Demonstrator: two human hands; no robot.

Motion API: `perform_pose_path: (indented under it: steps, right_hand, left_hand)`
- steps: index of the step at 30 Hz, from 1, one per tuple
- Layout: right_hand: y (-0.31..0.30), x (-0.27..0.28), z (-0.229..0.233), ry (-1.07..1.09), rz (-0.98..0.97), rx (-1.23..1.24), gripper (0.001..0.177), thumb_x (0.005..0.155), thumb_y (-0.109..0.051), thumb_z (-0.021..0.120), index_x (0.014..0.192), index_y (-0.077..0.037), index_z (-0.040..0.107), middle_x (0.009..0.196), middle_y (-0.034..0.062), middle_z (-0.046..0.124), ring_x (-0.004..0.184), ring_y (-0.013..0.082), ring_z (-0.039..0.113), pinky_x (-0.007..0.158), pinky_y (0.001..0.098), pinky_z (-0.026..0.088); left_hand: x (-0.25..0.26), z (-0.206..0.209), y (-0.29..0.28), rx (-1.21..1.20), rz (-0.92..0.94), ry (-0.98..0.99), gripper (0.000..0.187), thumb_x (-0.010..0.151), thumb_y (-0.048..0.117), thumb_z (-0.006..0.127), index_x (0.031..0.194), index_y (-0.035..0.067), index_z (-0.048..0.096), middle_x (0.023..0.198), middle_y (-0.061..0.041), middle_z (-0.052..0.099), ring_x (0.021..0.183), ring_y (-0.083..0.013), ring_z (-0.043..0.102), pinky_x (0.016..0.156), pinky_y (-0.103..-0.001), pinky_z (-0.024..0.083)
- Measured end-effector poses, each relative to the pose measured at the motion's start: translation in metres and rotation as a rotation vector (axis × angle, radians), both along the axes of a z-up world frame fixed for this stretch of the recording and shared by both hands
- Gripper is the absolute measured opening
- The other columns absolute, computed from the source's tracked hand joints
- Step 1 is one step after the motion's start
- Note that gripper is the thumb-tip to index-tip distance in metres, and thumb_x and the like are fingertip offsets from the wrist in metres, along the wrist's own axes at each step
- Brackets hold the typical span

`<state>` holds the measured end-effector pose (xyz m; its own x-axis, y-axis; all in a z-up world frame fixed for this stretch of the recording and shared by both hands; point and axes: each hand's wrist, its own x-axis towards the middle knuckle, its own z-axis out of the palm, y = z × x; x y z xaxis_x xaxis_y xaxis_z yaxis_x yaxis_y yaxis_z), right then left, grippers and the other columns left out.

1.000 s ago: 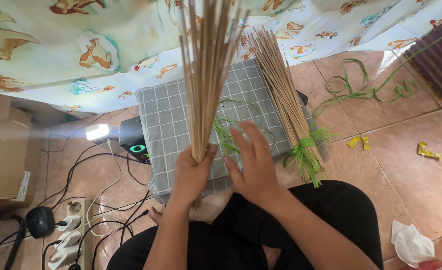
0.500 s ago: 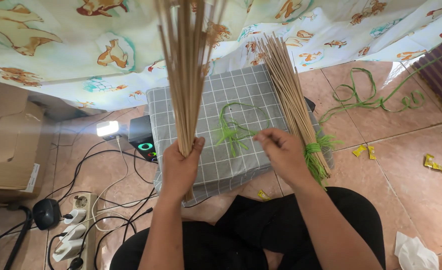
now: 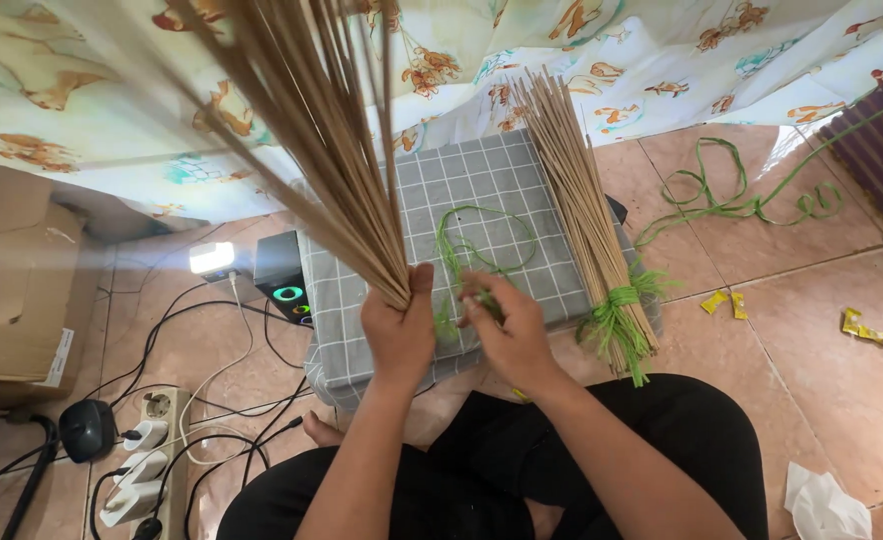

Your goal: The person is organizing thin wooden sticks into uniform bundles and securing each bundle with a green plastic tie.

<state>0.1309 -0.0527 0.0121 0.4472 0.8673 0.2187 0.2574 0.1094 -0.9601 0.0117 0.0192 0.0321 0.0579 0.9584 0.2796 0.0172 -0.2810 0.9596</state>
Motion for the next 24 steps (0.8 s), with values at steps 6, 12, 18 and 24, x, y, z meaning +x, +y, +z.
perform_pose_path:
  steps: [6,12,18,24]
  right_hand:
    - [0.007,0.022,0.005,0.395,-0.145,-0.08,0.03,0.098,-0.001,0.05,0.125,-0.009,0.041,0.07,0.0124,0.064,0.034,0.0161,0.051,0.037,0.0256,0.04]
    - [-0.006,0.018,0.014,0.064,0.398,-0.21,0.033,0.091,-0.022,0.074,0.119,-0.004,0.076,0.103,0.0187,0.08,0.089,0.0267,0.076,0.079,0.0415,0.061]
    - [-0.011,0.017,-0.001,0.091,0.658,-0.371,0.047,0.073,-0.017,0.084,0.115,0.001,0.073,0.105,0.0158,0.077,0.097,0.0291,0.07,0.085,0.0459,0.058]
    - [-0.024,-0.016,0.012,-0.258,0.31,-0.549,0.034,0.079,-0.03,0.075,0.098,-0.003,0.071,0.086,0.0175,0.078,0.085,0.0376,0.076,0.071,0.0441,0.059]
  left_hand:
    - [-0.001,0.017,-0.006,-0.229,-0.099,-0.189,0.032,0.103,0.02,0.063,0.074,0.009,0.057,0.042,-0.003,0.046,0.036,-0.0128,0.044,0.042,-0.027,0.043]
    - [0.005,0.004,-0.012,-0.337,-0.189,-0.389,0.028,0.109,0.023,0.052,0.084,0.009,0.052,0.046,-0.003,0.042,0.036,-0.0125,0.043,0.044,-0.028,0.045]
    - [0.004,0.018,-0.017,-0.402,-0.184,-0.537,0.043,0.109,0.035,0.048,0.073,0.011,0.048,0.047,-0.002,0.039,0.036,-0.0133,0.042,0.048,-0.03,0.049]
    - [0.002,0.025,-0.027,-0.513,-0.148,-0.499,0.056,0.109,0.043,0.048,0.063,0.01,0.048,0.047,-0.001,0.039,0.042,-0.0135,0.041,0.057,-0.031,0.052]
